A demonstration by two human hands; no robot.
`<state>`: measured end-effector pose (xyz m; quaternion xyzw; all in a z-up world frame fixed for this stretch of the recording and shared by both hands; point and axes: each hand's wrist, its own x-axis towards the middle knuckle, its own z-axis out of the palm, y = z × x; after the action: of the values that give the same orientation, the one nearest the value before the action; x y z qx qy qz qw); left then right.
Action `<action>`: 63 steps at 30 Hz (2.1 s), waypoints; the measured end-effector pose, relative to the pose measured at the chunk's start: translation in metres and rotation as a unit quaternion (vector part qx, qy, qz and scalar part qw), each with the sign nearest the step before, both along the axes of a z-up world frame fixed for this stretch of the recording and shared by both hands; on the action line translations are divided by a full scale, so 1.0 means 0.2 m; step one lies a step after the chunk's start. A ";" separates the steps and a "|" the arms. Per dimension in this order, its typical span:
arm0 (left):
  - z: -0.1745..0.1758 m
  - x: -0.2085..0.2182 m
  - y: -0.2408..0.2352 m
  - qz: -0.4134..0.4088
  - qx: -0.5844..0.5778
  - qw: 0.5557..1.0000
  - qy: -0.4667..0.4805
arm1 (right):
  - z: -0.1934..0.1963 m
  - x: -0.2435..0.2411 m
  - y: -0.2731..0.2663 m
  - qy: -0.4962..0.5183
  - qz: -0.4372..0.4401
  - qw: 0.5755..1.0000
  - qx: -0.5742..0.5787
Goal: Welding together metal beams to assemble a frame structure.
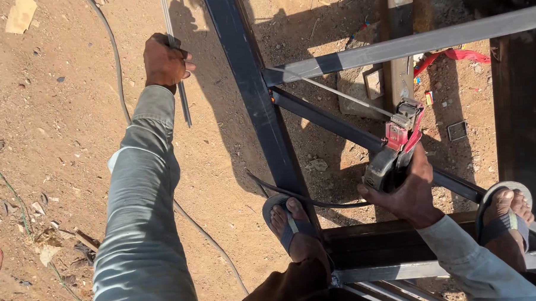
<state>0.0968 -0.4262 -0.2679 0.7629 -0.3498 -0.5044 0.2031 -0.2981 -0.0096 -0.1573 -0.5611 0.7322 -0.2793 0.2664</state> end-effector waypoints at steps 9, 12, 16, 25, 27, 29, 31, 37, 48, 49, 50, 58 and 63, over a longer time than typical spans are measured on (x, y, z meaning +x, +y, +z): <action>-0.05 0.04 -0.30 -0.113 -0.178 0.974 0.084 | 0.08 0.04 -0.03 -0.035 0.011 0.998 -0.044; -0.10 0.07 -0.37 0.040 -0.142 0.969 0.200 | 0.07 0.04 -0.01 -0.029 0.001 0.999 -0.038; -0.02 0.06 -0.36 0.020 -0.194 0.952 0.234 | 0.11 0.04 -0.03 -0.087 -0.003 0.996 -0.025; 0.05 0.11 -0.34 -0.041 -0.236 0.944 0.225 | 0.08 0.03 0.00 -0.064 -0.012 0.997 -0.030; 0.07 0.10 -0.33 -0.002 -0.224 0.938 0.263 | 0.08 0.04 -0.01 -0.053 -0.012 0.998 -0.038; 0.11 0.08 -0.31 0.000 -0.231 0.948 0.219 | 0.08 0.05 -0.02 -0.104 -0.016 0.994 -0.039; 0.15 0.04 -0.29 0.003 -0.230 0.950 0.210 | 0.08 0.06 -0.02 -0.104 -0.016 0.994 -0.036; 0.17 0.03 -0.28 0.001 -0.229 0.952 0.206 | 0.08 0.06 -0.02 -0.108 -0.004 0.993 -0.037; 0.17 0.04 -0.28 -0.007 -0.219 0.956 0.196 | 0.03 0.05 -0.01 -0.078 0.002 0.996 -0.040; 0.17 0.04 -0.28 -0.003 -0.221 0.954 0.201 | 0.03 0.05 -0.01 -0.090 -0.002 0.995 -0.038; 0.17 0.04 -0.28 0.002 -0.223 0.953 0.205 | 0.04 0.05 -0.01 -0.102 -0.005 0.994 -0.036; 0.09 0.07 -0.30 -0.023 -0.228 0.958 0.173 | 0.05 0.04 -0.03 -0.100 -0.008 0.995 -0.025; 0.09 0.07 -0.31 -0.046 -0.237 0.960 0.141 | 0.06 0.04 -0.04 -0.098 -0.004 0.994 -0.040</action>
<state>0.1101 -0.4877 -0.2495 0.5970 -0.4621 -0.5183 0.4017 -0.2905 -0.0173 -0.1462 -0.5383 0.6933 -0.3630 0.3128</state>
